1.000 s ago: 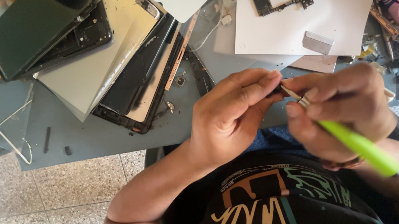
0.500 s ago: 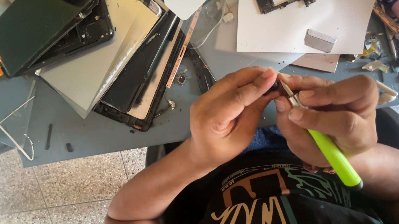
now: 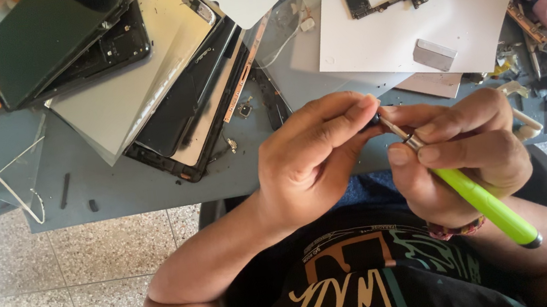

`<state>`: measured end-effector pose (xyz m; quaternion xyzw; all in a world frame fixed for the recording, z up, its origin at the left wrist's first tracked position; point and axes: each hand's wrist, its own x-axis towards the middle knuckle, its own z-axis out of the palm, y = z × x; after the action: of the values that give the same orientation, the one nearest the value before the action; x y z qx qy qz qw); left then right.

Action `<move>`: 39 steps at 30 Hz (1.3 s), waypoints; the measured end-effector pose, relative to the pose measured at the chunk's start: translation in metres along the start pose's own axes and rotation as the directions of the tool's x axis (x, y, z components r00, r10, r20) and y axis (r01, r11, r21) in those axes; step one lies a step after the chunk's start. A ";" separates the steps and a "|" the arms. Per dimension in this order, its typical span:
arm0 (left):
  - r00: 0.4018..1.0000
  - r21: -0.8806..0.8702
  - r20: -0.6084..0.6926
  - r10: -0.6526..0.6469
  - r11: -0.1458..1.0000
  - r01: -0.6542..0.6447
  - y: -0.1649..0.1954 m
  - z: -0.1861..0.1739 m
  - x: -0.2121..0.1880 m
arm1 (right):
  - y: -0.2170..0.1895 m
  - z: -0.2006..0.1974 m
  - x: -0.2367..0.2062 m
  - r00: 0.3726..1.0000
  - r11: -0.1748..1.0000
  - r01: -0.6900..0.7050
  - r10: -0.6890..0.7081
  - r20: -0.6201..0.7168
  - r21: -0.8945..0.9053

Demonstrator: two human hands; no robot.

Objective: The person cleans a small black component with a white wipe, then uses a green-handled screwdriver to adjust it. They open a white wireless earbud case, remove an earbud, and use a pink tool to clean its interior. The person places the earbud back into the case and continues to clean and adjust the components.

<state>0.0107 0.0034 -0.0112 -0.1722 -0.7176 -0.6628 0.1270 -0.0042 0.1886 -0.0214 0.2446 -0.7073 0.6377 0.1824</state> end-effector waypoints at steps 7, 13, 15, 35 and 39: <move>0.999 0.000 0.003 0.034 0.999 -0.034 -0.002 0.001 0.000 | -0.003 -0.002 0.003 0.999 1.000 -0.027 0.027 0.037 -0.007; 0.998 -0.145 0.060 -0.008 0.989 0.017 -0.005 -0.003 0.000 | 0.001 0.001 0.001 0.999 0.995 -0.039 0.040 -0.012 0.089; 0.999 -0.147 0.051 -0.015 0.989 0.022 -0.006 -0.001 0.001 | 0.006 0.000 0.010 0.999 0.973 -0.026 0.032 -0.023 0.228; 0.994 -0.105 0.072 -0.082 0.990 0.090 -0.004 -0.009 0.001 | 0.046 -0.091 0.060 0.883 0.629 -0.083 0.406 0.236 -0.773; 0.993 -0.113 0.083 -0.086 0.989 0.095 -0.003 -0.009 0.001 | 0.048 -0.091 0.051 0.919 0.619 0.045 0.282 0.275 -0.784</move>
<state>0.0078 -0.0061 -0.0123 -0.1722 -0.6892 -0.7014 0.0586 -0.0790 0.2763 -0.0205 0.2096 -0.9482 0.2216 0.0890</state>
